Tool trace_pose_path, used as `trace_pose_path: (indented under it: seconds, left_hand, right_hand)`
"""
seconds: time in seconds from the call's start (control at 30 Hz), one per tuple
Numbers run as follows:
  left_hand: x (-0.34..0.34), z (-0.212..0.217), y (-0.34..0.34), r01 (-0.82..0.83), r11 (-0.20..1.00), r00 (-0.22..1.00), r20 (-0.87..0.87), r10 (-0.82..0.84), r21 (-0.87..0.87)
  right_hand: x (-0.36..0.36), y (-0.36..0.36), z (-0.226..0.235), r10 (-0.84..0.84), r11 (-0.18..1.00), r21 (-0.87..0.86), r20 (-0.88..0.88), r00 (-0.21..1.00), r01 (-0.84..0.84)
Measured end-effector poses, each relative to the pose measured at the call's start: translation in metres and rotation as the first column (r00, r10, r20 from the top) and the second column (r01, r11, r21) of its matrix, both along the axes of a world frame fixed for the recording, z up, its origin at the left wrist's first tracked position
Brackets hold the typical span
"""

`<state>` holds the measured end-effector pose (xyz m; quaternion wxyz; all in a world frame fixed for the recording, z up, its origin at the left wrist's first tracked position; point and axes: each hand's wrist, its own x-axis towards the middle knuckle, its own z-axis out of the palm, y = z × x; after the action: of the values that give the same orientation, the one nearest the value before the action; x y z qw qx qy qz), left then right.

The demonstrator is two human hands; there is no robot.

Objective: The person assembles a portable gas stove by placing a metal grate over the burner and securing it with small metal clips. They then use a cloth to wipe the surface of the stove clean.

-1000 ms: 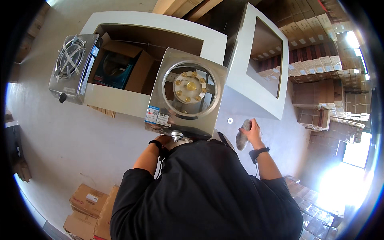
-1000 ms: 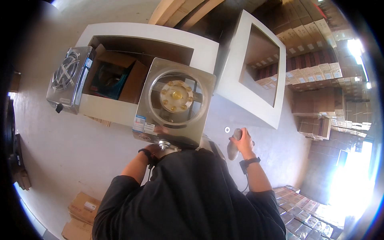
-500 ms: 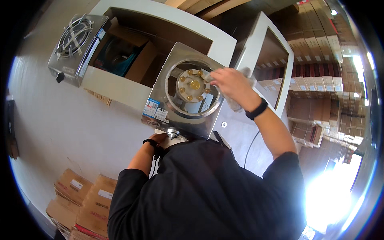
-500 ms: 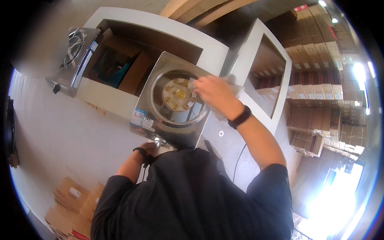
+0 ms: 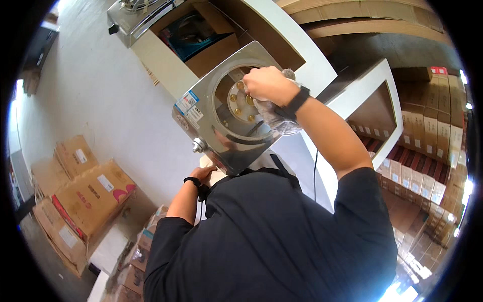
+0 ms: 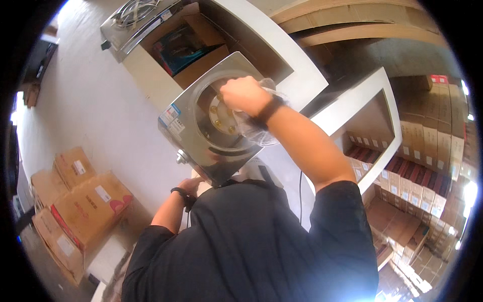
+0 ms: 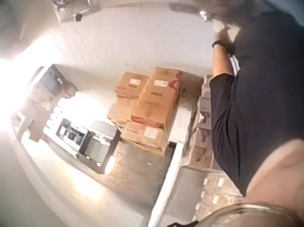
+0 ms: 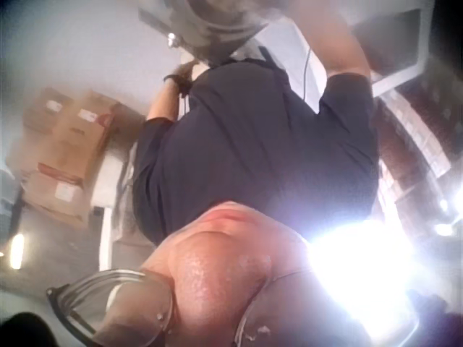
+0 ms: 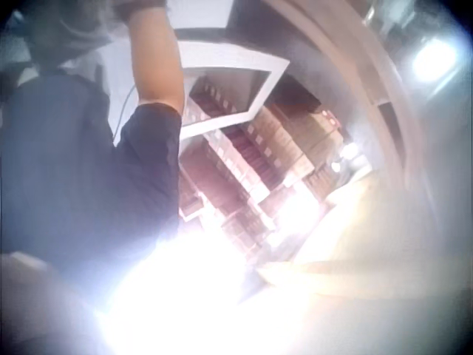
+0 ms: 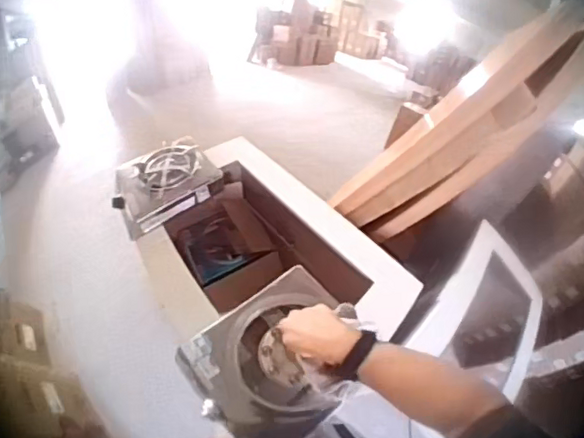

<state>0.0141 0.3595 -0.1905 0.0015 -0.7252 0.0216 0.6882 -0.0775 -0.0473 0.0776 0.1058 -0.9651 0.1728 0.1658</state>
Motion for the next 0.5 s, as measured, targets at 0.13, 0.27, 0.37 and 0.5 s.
trace_pose_path:
  seconds: [0.13,0.27,0.37,0.5]
  left_hand:
    - [-0.035,0.019,0.003,-0.151,0.985,0.983,0.096,0.159,-0.086]
    - [-0.06,0.039,-0.002,-0.184,0.978,0.972,0.132,0.195,-0.095]
    - [-0.074,0.078,-0.02,-0.281,0.959,0.947,0.171,0.272,0.031]
    - [-0.081,0.024,0.017,-0.244,0.944,0.965,0.041,0.259,-0.22]
  right_hand:
    - [0.017,0.011,0.009,0.049,0.996,-0.077,0.051,0.998,-0.045]
    - [0.015,-0.004,-0.015,0.073,0.997,-0.019,0.044,0.996,-0.072]
    - [0.013,-0.008,-0.003,0.077,0.996,0.052,0.002,0.997,-0.077]
    - [0.008,0.004,-0.003,0.093,0.996,-0.005,0.067,0.993,-0.093]
